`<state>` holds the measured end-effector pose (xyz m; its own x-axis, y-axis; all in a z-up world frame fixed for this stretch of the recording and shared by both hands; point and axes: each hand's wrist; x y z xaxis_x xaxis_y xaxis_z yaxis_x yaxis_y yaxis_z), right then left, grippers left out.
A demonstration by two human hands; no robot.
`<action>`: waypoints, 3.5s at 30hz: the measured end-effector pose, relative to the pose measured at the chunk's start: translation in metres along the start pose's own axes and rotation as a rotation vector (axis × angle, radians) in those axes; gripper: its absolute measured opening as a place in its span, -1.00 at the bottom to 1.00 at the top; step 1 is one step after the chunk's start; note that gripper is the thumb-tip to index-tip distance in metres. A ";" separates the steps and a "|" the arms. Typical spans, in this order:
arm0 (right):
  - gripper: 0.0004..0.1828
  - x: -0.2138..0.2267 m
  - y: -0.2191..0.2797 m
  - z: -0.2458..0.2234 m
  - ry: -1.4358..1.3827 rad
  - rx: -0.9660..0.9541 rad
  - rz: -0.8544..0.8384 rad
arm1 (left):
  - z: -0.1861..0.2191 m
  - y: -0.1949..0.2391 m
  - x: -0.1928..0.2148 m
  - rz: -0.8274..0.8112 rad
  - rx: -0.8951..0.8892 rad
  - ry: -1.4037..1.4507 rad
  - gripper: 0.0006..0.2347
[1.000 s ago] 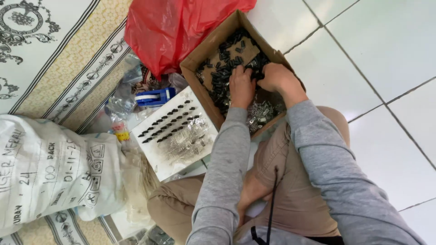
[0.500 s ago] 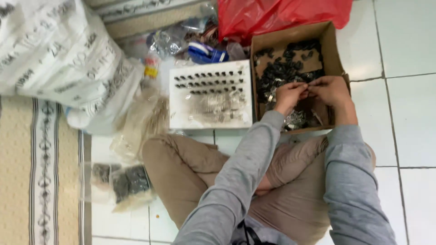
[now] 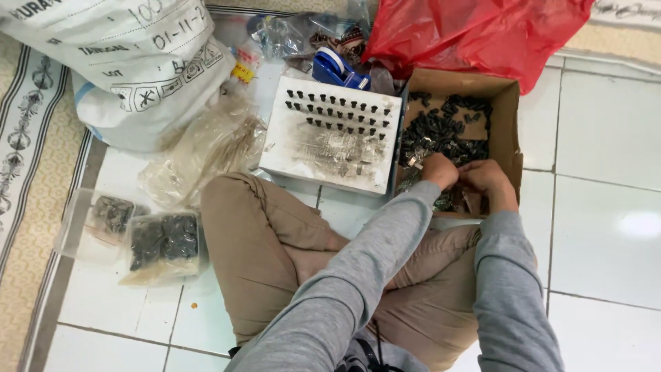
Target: Sorting small black components from a cardboard box into a white grid tray while sitting on the floor.
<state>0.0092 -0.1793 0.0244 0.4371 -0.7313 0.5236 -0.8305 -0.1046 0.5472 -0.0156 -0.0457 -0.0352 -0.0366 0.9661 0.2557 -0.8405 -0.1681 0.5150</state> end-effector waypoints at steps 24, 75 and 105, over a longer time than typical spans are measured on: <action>-0.69 -0.026 0.134 -0.068 -0.756 0.485 0.049 | 0.010 0.210 0.221 -0.103 -0.424 0.881 -0.82; -0.85 -0.148 0.177 -0.144 -0.384 0.735 0.070 | -0.049 0.180 0.244 -0.104 -0.420 0.790 -0.85; -0.89 -0.246 0.145 -0.308 0.560 1.203 0.182 | -0.030 0.215 0.380 0.327 -0.108 0.067 -0.48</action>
<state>-0.1131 0.1931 0.1759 0.1295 -0.4559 0.8806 -0.5506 -0.7716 -0.3185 -0.2268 0.2906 0.1482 -0.3456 0.8759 0.3366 -0.8309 -0.4524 0.3241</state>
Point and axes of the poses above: each hand's wrist, its own y-axis away from the middle knuckle, its own x-axis out of the back of the hand, z = x × y, and after that the axes turned 4 degrees about x, right-handed
